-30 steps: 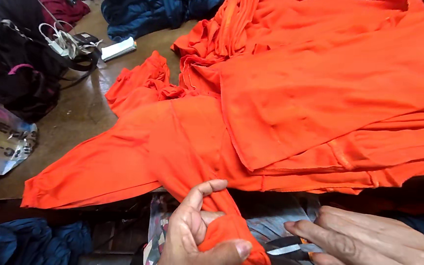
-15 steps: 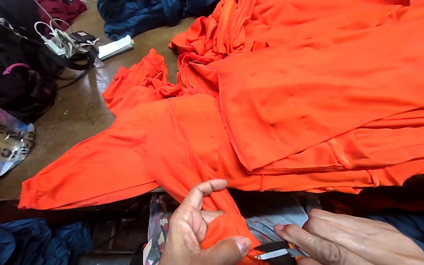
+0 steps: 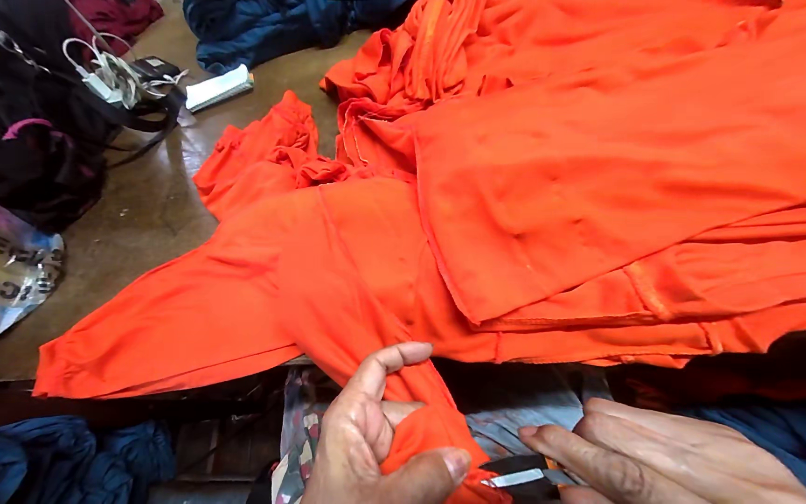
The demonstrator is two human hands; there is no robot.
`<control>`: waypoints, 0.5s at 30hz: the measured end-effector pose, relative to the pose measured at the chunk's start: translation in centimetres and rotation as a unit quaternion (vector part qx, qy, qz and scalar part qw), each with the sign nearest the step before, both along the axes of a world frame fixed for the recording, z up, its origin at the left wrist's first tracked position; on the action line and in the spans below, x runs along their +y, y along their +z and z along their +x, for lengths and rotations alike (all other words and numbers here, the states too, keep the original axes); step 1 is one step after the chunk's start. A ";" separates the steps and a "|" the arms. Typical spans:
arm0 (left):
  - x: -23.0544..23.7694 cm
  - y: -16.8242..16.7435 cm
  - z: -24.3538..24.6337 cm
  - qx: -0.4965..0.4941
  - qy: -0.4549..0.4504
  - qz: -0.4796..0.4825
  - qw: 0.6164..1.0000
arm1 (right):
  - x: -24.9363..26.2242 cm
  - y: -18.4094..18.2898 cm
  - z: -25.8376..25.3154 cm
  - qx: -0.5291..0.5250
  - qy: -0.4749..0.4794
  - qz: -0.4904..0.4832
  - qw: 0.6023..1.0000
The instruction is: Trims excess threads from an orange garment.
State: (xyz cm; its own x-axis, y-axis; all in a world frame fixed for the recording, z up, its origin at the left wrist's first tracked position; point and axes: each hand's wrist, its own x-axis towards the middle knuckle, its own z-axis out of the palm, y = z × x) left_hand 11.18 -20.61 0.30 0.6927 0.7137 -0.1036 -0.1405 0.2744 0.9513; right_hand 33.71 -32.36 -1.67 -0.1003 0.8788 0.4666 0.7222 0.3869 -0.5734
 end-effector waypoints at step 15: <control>0.0 -0.5 0.3 -0.008 0.037 -0.021 0.999 | -0.1 0.8 1.7 0.315 0.092 -0.063 0.942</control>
